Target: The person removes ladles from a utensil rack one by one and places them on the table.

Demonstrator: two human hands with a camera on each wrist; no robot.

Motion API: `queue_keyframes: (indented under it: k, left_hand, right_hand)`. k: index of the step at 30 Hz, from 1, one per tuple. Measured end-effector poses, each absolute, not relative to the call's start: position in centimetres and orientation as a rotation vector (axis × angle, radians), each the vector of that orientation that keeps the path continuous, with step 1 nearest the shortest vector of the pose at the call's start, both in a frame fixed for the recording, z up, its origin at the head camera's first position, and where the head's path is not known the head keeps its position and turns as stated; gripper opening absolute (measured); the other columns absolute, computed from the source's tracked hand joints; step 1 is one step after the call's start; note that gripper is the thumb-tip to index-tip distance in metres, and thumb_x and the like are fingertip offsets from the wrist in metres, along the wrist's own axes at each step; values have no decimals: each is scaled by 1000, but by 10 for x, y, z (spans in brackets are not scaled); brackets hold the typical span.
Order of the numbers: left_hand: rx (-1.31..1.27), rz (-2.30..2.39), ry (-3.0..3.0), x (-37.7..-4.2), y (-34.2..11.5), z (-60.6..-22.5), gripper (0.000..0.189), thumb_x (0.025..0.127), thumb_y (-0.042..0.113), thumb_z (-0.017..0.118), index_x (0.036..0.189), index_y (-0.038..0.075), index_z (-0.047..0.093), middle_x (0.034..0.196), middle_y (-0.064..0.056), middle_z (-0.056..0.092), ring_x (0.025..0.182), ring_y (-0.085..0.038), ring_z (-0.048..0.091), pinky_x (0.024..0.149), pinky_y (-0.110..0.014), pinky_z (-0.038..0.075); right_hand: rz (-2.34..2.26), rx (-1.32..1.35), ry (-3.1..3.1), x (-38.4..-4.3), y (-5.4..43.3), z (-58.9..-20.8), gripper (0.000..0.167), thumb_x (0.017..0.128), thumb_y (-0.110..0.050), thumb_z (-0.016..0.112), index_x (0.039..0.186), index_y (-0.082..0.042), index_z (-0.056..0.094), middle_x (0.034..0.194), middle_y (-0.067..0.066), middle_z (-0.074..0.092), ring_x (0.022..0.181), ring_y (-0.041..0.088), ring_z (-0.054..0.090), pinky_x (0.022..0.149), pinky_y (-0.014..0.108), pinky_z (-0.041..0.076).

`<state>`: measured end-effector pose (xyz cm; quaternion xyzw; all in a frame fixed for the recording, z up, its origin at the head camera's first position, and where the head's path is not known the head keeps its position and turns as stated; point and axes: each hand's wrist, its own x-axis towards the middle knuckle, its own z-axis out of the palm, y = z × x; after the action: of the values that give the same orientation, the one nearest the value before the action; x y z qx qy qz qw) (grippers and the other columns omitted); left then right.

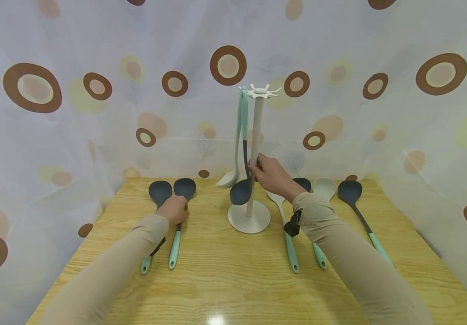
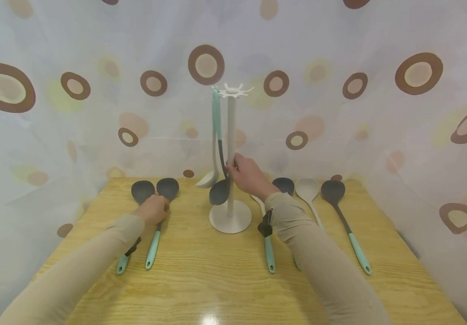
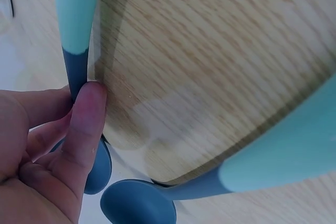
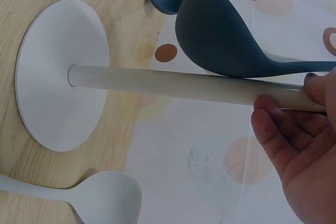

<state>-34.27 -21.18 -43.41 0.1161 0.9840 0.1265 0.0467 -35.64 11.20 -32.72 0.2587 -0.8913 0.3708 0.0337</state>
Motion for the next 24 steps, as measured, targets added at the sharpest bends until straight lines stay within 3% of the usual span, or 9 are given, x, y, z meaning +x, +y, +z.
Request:
queue_keyframes:
  k: [3,6,10,13,16,21,24]
  left_hand:
    - [341,386,3011,-342,-211,-434,22,93,1,61,111,-2,73,116,-20,71,105,-35,69,88,-45,56]
    - [347,389,3012,-342,-210,-434,14,95,3,61,99,1,74,101,-15,73,87,-27,69,75,-39,55]
    - [366,398,3005,-341,-211,-435,19,96,5,61,78,7,67,72,-4,61,62,-18,51,59,-31,41]
    - [366,415,2999,-341,-211,-436,25,97,6,60,72,9,61,63,0,50,56,-16,43,55,-29,36]
    - [353,416,2992,-340,-211,-436,21,96,5,59,76,8,61,65,-2,49,57,-16,41,55,-29,35]
    - [342,385,2991,-336,-210,-432,11,95,2,57,98,1,68,89,-10,66,68,-19,53,63,-32,42]
    - [327,364,2997,-334,-208,-429,11,94,1,57,97,2,67,90,-10,67,70,-20,55,64,-34,44]
  right_hand:
    - [1141,798,-2761,-356,112,-326,19,109,-23,46,115,-8,54,91,21,62,73,24,53,65,36,45]
    - [1142,811,-2780,-357,112,-324,19,109,-22,45,115,-7,53,94,23,62,74,24,52,66,37,44]
    - [1137,839,-2807,-356,113,-320,18,109,-20,43,115,-6,51,91,19,59,72,25,50,67,37,44]
    - [1130,850,-2831,-357,113,-318,18,109,-20,42,116,-5,51,92,18,59,73,24,50,67,38,43]
    - [1126,854,-2854,-359,113,-318,20,109,-21,41,116,-5,51,95,20,61,72,24,49,67,37,43]
    - [1128,876,-2867,-362,115,-316,20,109,-19,40,117,-5,51,96,17,63,72,24,49,67,37,43]
    - [1136,897,-2858,-363,117,-317,19,109,-18,41,118,-5,51,97,13,63,74,24,51,68,38,44]
